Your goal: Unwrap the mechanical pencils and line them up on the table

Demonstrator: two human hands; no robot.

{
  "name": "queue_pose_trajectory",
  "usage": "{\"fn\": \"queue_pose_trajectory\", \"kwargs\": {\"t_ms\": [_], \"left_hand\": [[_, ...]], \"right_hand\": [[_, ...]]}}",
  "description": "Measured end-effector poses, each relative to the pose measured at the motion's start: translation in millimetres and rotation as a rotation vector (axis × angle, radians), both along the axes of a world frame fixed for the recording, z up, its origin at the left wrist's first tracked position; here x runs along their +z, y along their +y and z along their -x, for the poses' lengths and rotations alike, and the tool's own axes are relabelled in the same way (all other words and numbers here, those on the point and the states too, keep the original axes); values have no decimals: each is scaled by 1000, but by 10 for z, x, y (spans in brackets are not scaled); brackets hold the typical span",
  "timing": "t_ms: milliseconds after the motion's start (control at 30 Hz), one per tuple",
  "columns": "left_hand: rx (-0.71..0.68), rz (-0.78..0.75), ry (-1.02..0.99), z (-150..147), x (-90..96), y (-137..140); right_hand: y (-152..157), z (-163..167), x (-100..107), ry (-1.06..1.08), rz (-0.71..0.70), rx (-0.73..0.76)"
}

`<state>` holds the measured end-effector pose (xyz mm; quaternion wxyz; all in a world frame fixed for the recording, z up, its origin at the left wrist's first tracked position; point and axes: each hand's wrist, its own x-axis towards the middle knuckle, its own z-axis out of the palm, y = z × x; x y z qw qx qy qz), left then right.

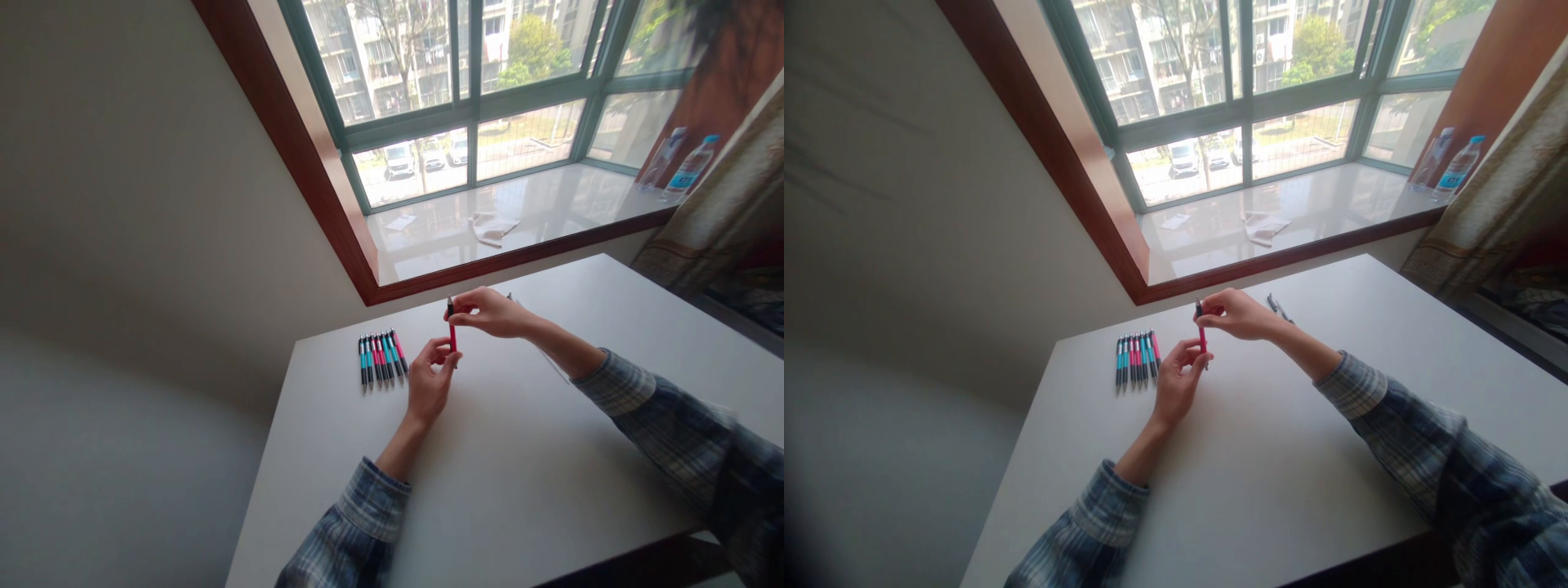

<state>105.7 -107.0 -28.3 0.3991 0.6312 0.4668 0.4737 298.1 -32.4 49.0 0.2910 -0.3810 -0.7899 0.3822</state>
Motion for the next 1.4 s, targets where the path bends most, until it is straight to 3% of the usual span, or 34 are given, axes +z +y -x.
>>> {"fn": "queue_pose_trajectory", "kwargs": {"t_ms": [200,367,800,1000,1133,1233,1400], "left_hand": [[-158,-163,79,-53,105,-129],[-229,-214,125,-89,93,-161],[-189,-239,233,-87,52,-153],[-147,-339,291,-87,28,-152],[-169,-279,292,-77,43,-151],[-76,-195,154,-60,61,-140],[180,-54,-135,3,37,-38]], "right_hand": [[48,-35,-132,136,315,-48],[58,-47,-181,156,442,31],[-16,42,-74,73,400,40],[-4,28,-82,42,398,35],[26,-14,-103,99,368,8],[53,-39,-123,262,417,-3],[34,-20,-80,602,605,118]]}}
